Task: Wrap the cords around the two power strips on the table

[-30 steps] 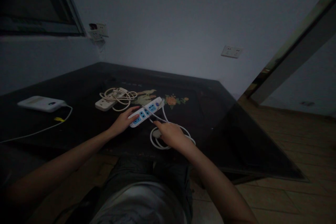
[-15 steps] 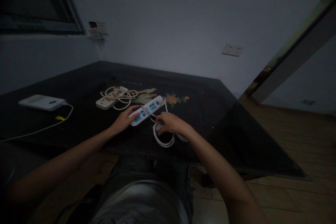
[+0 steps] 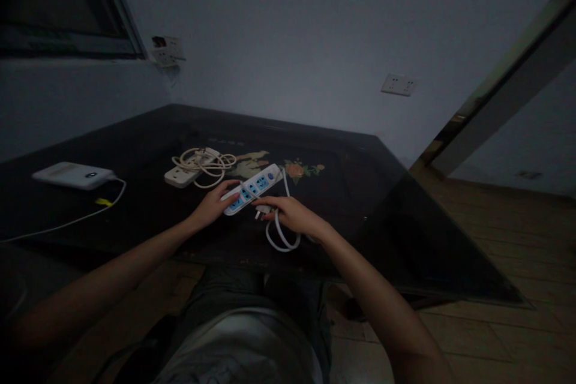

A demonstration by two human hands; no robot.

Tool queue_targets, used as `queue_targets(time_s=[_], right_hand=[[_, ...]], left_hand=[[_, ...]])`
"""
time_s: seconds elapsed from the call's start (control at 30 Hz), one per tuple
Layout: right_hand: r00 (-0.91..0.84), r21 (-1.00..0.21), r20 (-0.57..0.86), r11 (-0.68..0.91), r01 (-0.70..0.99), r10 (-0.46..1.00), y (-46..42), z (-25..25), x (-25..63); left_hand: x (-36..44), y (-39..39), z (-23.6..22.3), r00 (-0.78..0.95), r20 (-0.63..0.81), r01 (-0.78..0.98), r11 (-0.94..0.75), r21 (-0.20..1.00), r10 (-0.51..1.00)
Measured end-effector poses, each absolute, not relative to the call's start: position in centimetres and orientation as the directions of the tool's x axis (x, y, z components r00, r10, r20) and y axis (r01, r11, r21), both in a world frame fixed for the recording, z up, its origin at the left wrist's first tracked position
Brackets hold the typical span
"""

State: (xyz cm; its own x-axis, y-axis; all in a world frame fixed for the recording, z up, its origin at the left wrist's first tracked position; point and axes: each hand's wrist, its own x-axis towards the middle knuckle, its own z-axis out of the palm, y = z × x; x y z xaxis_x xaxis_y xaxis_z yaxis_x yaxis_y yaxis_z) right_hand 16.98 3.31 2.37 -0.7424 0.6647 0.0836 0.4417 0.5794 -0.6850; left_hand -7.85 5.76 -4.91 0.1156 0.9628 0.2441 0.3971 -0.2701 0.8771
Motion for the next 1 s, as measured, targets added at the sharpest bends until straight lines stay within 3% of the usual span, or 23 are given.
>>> queue_targets(time_s=[0.17, 0.27, 0.47, 0.6, 0.73, 0.87, 1.0], right_hand=[[-0.860, -0.878, -0.074, 0.376, 0.296, 0.504, 3.3, 3.4, 19.2], [-0.852, -0.917, -0.080, 0.298, 0.266, 0.517, 3.0, 3.5, 20.2], [-0.815, -0.838, 0.004, 0.446, 0.313, 0.580, 1.9, 3.4, 19.4], [-0.777, -0.677, 0.108, 0.618, 0.400, 0.621, 0.8, 3.7, 18.5], [-0.756, -0.305, 0.094, 0.742, 0.597, 0.647, -0.4, 3.5, 17.9], [-0.854, -0.026, -0.008, 0.854, 0.520, 0.520, -0.8, 2.3, 18.0], [-0.902, 0.054, -0.066, 0.904, 0.425, 0.428, -1.1, 1.6, 18.5]], left_hand=[[-7.8, 5.8, -4.8, 0.085, 0.194, 0.378, -0.212, 0.901, 0.977], [-7.8, 5.9, -4.9, 0.070, 0.186, 0.377, -0.198, 0.905, 0.980], [-7.8, 6.0, -5.1, 0.077, 0.203, 0.347, -0.218, 0.912, 0.976], [-7.8, 6.0, -5.1, 0.078, 0.208, 0.358, -0.222, 0.907, 0.975], [-7.9, 6.2, -5.3, 0.091, 0.203, 0.360, -0.222, 0.906, 0.975], [-7.9, 6.2, -5.5, 0.097, 0.206, 0.358, -0.228, 0.906, 0.974], [-7.7, 5.9, -5.1, 0.100, 0.191, 0.348, -0.215, 0.913, 0.976]])
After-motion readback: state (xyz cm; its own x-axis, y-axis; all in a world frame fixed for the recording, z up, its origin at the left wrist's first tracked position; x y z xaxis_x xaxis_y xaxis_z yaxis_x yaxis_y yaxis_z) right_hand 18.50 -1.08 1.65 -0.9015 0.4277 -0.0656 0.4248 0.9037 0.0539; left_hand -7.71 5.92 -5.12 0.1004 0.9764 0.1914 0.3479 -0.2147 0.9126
